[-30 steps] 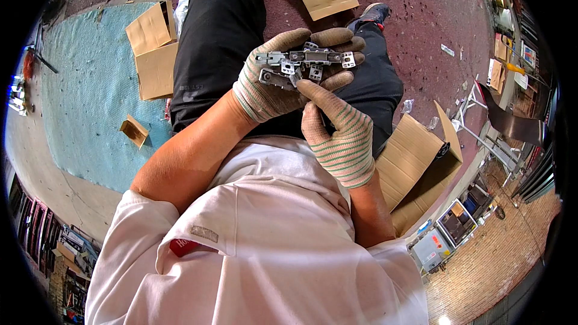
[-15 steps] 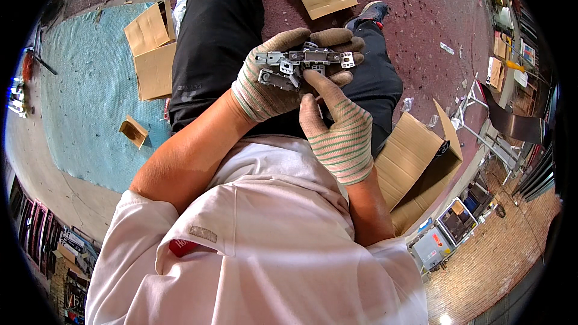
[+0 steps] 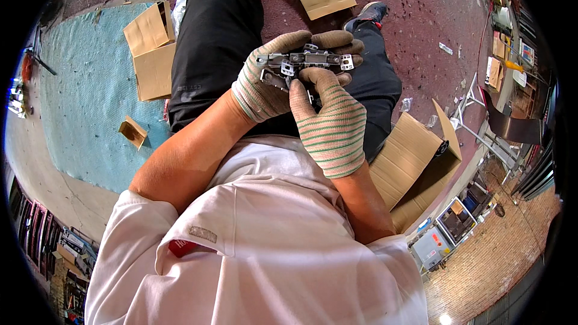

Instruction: The person sits on the floor and assembles small metal hardware components by hand, then attaches them to a long black frame. The person handles the parts one at a time, fitting them together and placing them into the frame.

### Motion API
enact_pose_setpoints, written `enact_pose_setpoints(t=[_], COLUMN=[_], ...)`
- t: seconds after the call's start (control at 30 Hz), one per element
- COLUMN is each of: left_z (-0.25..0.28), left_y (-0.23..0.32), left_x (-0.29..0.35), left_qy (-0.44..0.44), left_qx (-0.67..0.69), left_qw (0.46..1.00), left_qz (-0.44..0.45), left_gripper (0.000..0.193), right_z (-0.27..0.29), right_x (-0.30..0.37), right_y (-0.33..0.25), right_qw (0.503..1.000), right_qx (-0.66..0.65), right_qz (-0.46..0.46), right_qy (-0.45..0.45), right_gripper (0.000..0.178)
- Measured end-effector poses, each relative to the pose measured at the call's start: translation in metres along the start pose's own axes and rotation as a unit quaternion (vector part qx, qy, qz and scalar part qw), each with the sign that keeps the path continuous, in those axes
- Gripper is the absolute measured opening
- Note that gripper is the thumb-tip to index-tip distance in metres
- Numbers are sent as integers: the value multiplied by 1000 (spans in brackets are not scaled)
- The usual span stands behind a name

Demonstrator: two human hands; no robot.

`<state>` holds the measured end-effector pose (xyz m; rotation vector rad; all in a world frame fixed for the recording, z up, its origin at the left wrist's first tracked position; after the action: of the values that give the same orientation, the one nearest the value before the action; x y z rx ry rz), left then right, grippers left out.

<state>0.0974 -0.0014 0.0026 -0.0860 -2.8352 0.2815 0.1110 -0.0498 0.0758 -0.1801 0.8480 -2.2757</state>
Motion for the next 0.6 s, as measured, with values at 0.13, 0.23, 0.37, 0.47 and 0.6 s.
enact_pose_setpoints(t=[0.13, 0.23, 0.37, 0.47, 0.6], left_z=[-11, -12, -10, -7, -20], left_y=[1, 2, 1, 1, 7], left_x=[2, 2, 1, -1, 7], left_qy=[-27, -43, -23, -15, -124], left_qx=[22, 17, 7, 8, -148], left_qw=[999, 999, 1000, 1000, 978], left_qz=[-7, -17, -10, -2, -86], left_gripper=[66, 66, 65, 64, 57], right_z=[-1, -2, -4, -2, -2], right_x=[2, 2, 2, 1, 1], right_y=[-2, -4, -4, -4, 3], right_qw=[1000, 999, 999, 1000, 1000], right_qx=[23, 35, 40, 25, -9], right_qz=[9, 6, 11, 9, -8], right_qy=[3, 0, -4, 6, 1], right_gripper=[20, 23, 24, 21, 18])
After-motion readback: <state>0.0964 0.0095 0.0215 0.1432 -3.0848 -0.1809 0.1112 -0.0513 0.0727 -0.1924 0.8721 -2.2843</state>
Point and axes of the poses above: each hand's wrist, its own x-axis away from the middle knuckle, its own z-axis out of the back of the hand, y = z × x, the point moved 9 cm from there along -x, towards the middle knuckle, and after that the axes turned 11 degrees about y, right-handed, at the moved point
